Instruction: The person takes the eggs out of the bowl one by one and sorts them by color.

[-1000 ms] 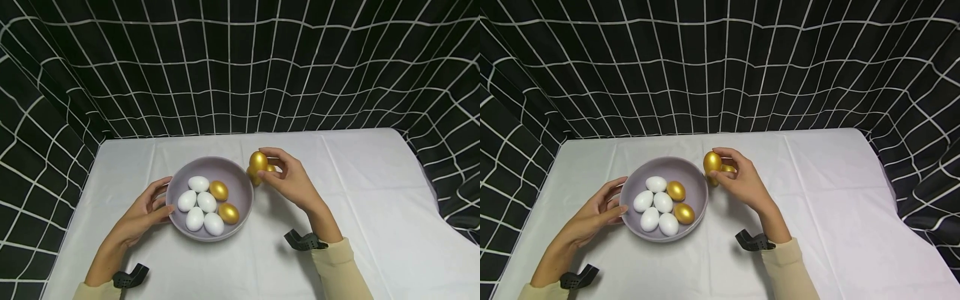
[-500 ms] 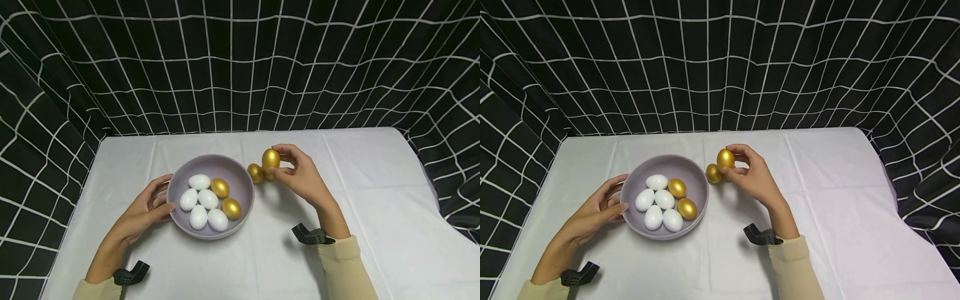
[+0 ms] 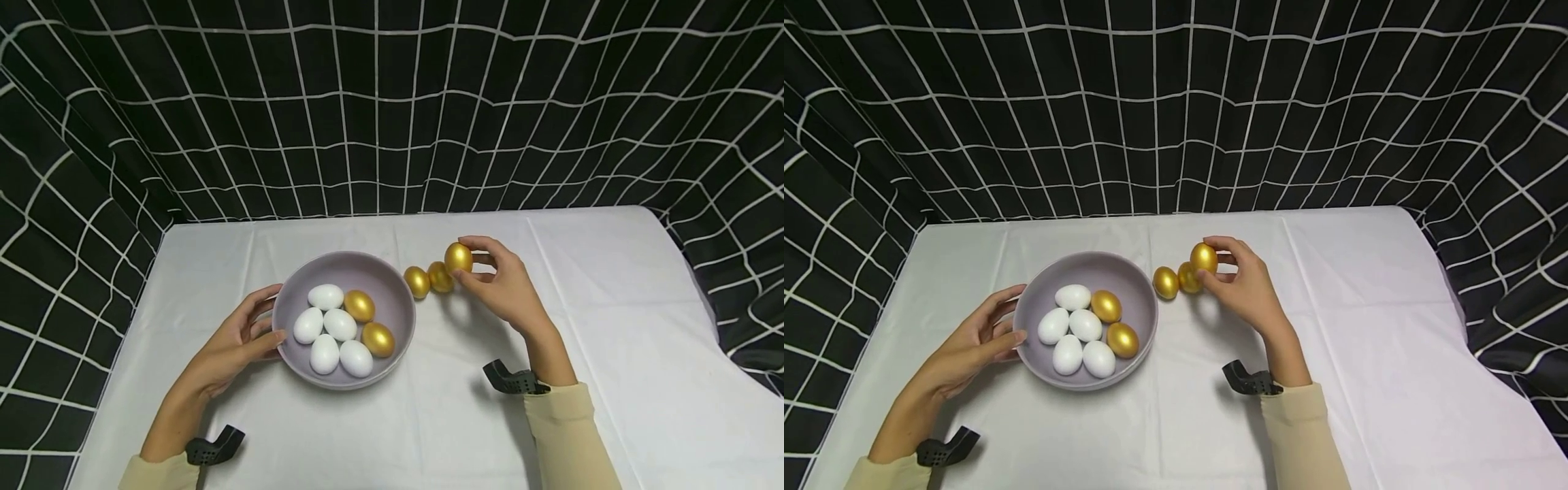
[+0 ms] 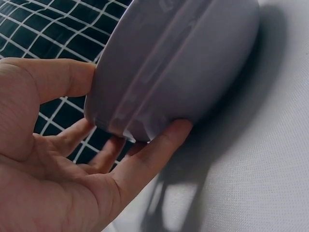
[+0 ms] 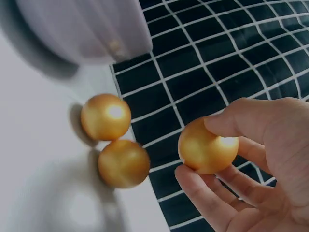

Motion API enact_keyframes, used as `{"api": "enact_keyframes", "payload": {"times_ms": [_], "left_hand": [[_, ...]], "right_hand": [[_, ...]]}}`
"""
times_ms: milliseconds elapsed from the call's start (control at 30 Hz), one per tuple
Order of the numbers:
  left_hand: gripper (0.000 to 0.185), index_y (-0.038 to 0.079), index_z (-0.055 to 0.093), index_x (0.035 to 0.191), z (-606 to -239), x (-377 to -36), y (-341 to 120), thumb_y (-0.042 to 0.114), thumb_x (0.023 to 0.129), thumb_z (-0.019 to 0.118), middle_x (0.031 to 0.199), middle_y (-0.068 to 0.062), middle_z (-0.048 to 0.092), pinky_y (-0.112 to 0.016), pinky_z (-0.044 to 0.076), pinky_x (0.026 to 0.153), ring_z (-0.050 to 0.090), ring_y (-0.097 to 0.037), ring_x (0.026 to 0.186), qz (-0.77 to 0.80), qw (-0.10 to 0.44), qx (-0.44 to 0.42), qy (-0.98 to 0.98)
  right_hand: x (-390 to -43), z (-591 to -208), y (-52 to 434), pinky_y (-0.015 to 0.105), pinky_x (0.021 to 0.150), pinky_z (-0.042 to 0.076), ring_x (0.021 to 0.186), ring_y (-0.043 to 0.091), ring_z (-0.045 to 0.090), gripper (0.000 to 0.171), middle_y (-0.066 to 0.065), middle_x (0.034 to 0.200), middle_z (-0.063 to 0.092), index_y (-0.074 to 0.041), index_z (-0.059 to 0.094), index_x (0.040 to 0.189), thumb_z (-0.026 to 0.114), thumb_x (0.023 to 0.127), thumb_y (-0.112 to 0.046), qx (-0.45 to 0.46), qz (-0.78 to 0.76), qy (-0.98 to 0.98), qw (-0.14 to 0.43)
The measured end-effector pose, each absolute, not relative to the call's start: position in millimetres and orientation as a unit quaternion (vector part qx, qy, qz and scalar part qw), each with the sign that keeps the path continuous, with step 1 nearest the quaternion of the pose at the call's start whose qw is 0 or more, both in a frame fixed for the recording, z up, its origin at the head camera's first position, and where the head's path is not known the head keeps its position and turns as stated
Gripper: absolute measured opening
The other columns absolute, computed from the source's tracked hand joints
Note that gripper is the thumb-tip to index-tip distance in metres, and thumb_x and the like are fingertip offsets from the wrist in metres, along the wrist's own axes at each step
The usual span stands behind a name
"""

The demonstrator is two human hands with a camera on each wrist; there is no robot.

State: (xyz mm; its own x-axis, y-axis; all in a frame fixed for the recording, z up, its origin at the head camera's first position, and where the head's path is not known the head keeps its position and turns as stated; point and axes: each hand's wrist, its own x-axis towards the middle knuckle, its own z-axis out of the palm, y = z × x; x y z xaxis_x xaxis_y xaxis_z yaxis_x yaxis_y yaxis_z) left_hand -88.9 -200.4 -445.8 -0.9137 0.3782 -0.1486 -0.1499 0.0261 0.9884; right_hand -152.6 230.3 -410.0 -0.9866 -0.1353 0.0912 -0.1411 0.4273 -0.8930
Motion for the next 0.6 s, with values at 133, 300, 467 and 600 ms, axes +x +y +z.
{"api": "enact_keyframes", "payload": {"times_ms": [133, 300, 467, 600], "left_hand": [[0.079, 0.012, 0.025, 0.165, -445.8, -88.2, -201.5, 0.002, 0.1, 0.068, 0.163, -0.024, 0.033, -0.038, 0.064, 0.091, 0.064, -0.008, 0.126, 0.694, 0.188, 0.08, 0.69], [0.079, 0.012, 0.025, 0.165, -445.3, -87.9, -201.4, 0.002, 0.1, 0.068, 0.163, -0.024, 0.033, -0.038, 0.064, 0.091, 0.064, -0.008, 0.126, 0.693, 0.189, 0.079, 0.691], [0.079, 0.012, 0.025, 0.165, -444.3, -86.9, -201.3, 0.003, 0.1, 0.068, 0.163, -0.024, 0.033, -0.039, 0.064, 0.091, 0.064, -0.008, 0.127, 0.695, 0.191, 0.08, 0.688], [0.079, 0.013, 0.025, 0.165, -444.0, -87.1, -201.0, 0.003, 0.1, 0.068, 0.163, -0.024, 0.033, -0.04, 0.064, 0.091, 0.063, -0.007, 0.127, 0.695, 0.192, 0.078, 0.688]], "right_hand": [[-155.8, -415.6, 233.1, 0.019, 0.091, 0.059, 0.128, 0.037, 0.063, 0.05, 0.019, 0.143, 0.06, -0.002, 0.06, 0.142, 0.074, 0.094, -0.005, 0.071, 0.479, -0.875, 0.012], [-159.7, -425.7, 238.0, 0.049, 0.1, 0.06, 0.125, 0.044, 0.064, 0.049, 0.025, 0.137, 0.06, 0.002, 0.06, 0.139, 0.073, 0.092, -0.001, 0.069, 0.43, -0.9, 0.022], [-160.8, -433.6, 238.8, 0.056, 0.103, 0.056, 0.122, 0.046, 0.064, 0.049, 0.027, 0.134, 0.061, 0.004, 0.06, 0.137, 0.074, 0.091, -0.004, 0.082, 0.385, -0.919, 0.033], [-160.4, -435.5, 238.8, 0.058, 0.101, 0.055, 0.119, 0.047, 0.064, 0.049, 0.028, 0.133, 0.061, 0.003, 0.06, 0.136, 0.074, 0.09, -0.005, 0.086, 0.36, -0.928, 0.041]]}}
